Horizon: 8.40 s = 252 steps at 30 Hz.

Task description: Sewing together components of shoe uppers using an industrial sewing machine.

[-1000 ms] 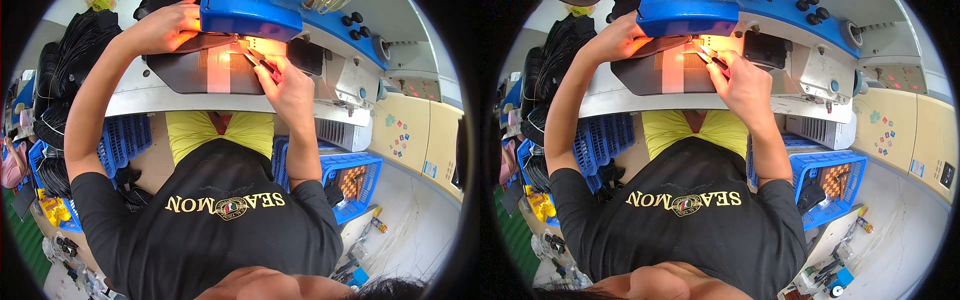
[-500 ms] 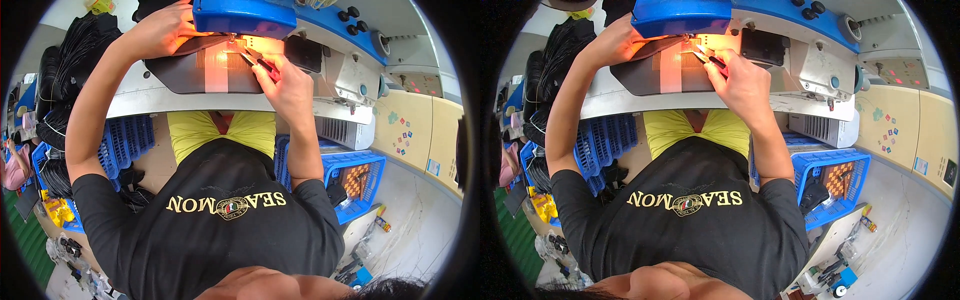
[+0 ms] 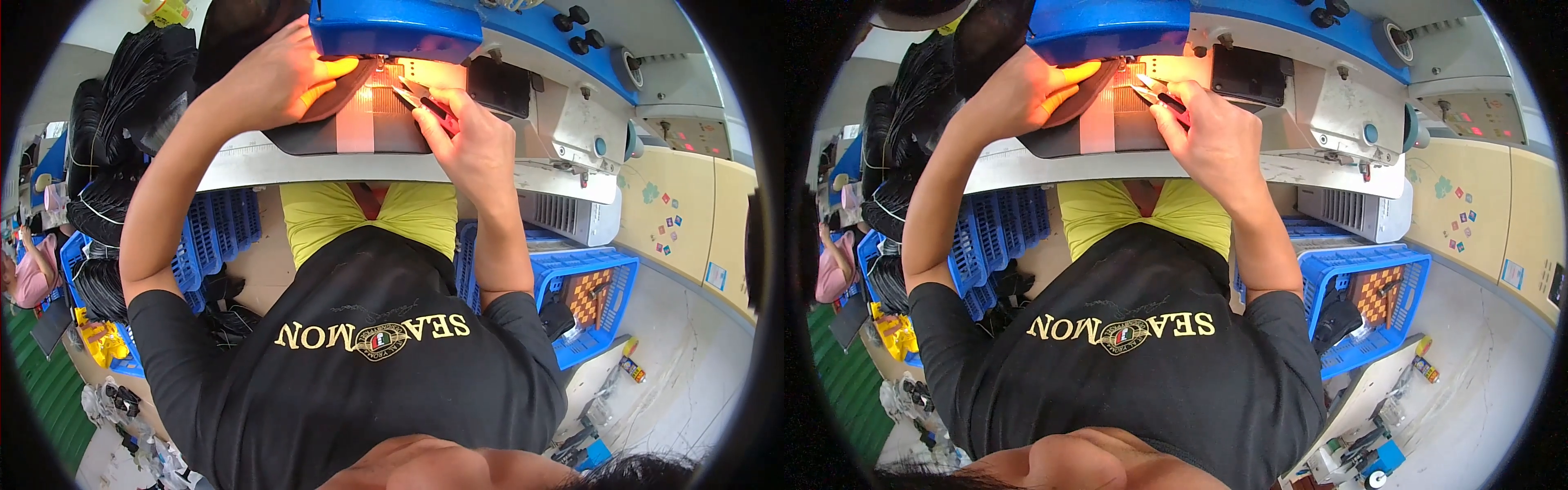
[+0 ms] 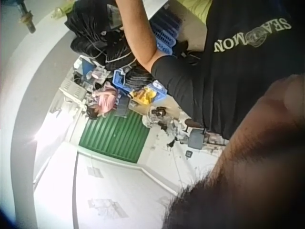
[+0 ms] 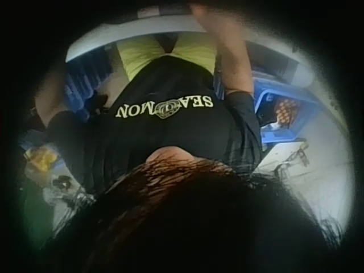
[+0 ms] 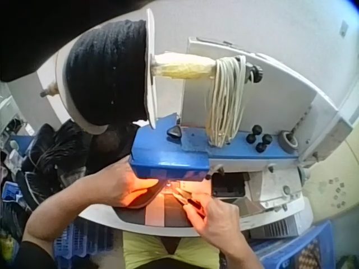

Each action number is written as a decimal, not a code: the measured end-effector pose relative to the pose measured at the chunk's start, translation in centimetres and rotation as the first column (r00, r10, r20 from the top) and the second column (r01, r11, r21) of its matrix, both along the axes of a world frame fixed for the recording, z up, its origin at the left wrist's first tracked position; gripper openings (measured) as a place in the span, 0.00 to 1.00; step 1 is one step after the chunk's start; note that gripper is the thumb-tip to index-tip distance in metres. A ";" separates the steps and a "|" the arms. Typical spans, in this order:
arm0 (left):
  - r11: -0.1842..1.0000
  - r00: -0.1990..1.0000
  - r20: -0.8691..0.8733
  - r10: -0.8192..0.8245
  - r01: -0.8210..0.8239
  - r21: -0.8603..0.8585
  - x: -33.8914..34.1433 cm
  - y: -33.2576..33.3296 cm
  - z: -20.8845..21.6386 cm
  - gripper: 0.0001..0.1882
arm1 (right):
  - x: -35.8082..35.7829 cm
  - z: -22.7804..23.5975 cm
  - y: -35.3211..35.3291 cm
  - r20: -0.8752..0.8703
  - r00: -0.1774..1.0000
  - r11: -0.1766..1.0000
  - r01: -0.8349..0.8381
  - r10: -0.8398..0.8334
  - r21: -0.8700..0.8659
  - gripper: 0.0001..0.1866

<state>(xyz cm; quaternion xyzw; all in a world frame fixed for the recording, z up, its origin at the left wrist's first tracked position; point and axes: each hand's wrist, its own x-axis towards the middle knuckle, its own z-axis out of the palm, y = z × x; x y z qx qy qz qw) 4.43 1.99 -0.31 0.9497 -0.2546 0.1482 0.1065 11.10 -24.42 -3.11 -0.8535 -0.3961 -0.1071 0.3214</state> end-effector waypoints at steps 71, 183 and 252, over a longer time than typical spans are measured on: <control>0.945 0.980 -0.165 0.107 -0.049 0.324 0.9 2.6 2.6 0.16 | -0.6 1.1 1.4 -0.086 0.995 0.992 -0.052 0.042 -0.118 0.13; 0.873 0.873 -0.009 0.488 -0.488 -0.008 -9.8 -9.1 -1.3 0.31 | -5.8 -1.1 0.0 -0.578 0.778 0.941 -0.053 0.248 0.333 0.08; 0.411 0.631 0.176 0.756 -0.247 -0.878 -13.3 6.4 5.0 0.14 | -0.1 -0.1 0.5 -0.377 0.855 0.903 -0.209 0.355 0.376 0.07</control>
